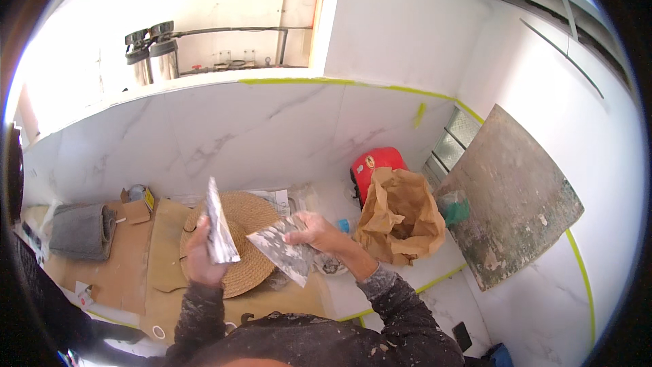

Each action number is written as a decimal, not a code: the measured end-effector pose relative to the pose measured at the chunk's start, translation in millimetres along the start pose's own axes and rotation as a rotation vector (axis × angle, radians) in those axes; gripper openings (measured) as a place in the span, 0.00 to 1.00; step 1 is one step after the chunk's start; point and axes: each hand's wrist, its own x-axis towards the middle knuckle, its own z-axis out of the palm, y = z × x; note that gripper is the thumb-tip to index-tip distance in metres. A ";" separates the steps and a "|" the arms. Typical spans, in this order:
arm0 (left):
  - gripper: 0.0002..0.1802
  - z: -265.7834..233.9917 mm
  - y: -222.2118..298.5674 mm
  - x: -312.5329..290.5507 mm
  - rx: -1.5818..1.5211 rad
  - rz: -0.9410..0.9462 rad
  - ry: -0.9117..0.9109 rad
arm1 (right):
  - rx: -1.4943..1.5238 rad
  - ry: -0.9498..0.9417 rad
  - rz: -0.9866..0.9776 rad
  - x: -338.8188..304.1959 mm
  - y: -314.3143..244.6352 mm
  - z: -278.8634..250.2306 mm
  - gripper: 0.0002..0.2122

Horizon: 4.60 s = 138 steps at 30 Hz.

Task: The person applies grout to the joints between white marble-patterned wall tiles using a small trowel. They repeatedly scoop grout from a larger trowel and spread it along the upper horizontal seams near the ceiling. Another person works nearby on a ladder.

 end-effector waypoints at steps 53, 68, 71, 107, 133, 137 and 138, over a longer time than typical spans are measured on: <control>0.18 -196.1 50.2 66.5 0.719 0.204 0.391 | -2.240 0.752 0.221 391.8 -297.6 -176.0 0.16; 0.22 -220.1 53.2 51.3 0.627 0.203 0.489 | -2.203 0.693 0.221 412.0 -306.5 -185.2 0.20; 0.25 -225.2 51.9 48.7 0.689 0.160 0.611 | -2.210 0.680 0.314 419.5 -309.1 -187.8 0.21; 0.24 -231.7 63.2 44.7 0.605 0.258 0.558 | -2.426 0.832 0.046 401.4 -296.3 -171.9 0.09; 0.19 -256.8 64.8 30.9 0.569 0.313 0.563 | -2.183 0.918 0.064 331.4 -308.0 -162.7 0.19; 0.19 -252.6 58.5 32.5 0.560 0.369 0.579 | -2.259 0.849 0.147 336.6 -286.6 -162.6 0.18; 0.19 -250.5 57.6 32.8 0.566 0.346 0.589 | -2.245 0.914 0.114 332.9 -285.4 -162.2 0.17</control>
